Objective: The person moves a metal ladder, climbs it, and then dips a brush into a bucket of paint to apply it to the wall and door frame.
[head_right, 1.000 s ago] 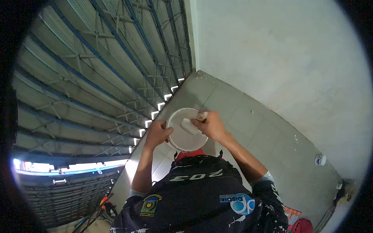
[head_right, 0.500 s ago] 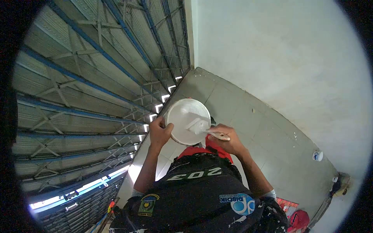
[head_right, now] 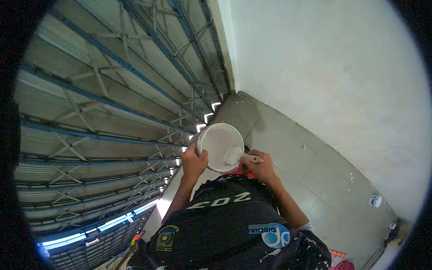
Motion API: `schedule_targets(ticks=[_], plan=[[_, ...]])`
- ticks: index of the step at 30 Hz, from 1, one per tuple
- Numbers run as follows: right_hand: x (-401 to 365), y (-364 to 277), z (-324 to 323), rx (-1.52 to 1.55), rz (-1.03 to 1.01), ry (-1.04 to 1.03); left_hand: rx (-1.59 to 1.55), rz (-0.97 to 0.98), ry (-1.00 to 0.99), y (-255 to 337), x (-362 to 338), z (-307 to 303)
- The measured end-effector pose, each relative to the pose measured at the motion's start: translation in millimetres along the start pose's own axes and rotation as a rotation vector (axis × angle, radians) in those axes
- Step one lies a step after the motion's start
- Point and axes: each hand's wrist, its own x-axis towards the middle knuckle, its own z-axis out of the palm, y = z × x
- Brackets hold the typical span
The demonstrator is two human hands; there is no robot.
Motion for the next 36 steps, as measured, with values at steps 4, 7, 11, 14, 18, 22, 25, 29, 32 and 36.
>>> schedule_targets(ticks=[4,7,11,14,18,22,25,29,32,36], plan=[[53.7,-7.6,-11.6,-0.015,0.040,-0.132,0.074,-0.004,-0.035,18.5,38.7,4.7],[86.0,-38.4,-3.6,-0.002,-0.005,-0.122,0.111,0.068,-0.033,33.5,58.7,4.7],[124.3,-69.3,19.5,-0.295,-0.305,0.019,0.041,0.061,-0.064,52.8,73.1,18.4],[148.5,-58.7,38.5,-0.160,-0.328,0.059,-0.045,0.006,-0.095,76.4,84.0,30.2],[168.6,-59.8,25.4,0.250,-0.024,-0.101,-0.128,-0.041,-0.187,48.7,94.2,46.1],[169.8,-86.3,-9.4,0.509,0.133,-0.122,-0.156,-0.050,-0.189,42.1,115.1,44.1],[171.7,-96.2,-39.1,0.455,0.081,-0.091,-0.207,0.007,-0.064,43.9,131.6,45.3],[169.1,-92.0,-65.5,0.427,0.025,-0.001,-0.406,-0.205,-0.151,22.6,143.5,57.5],[170.5,-79.9,-82.6,0.546,0.030,0.069,-0.557,-0.275,-0.155,50.3,149.7,57.6],[172.7,-55.5,-93.6,0.424,-0.079,0.191,-0.543,-0.181,-0.105,79.7,159.9,51.3]])
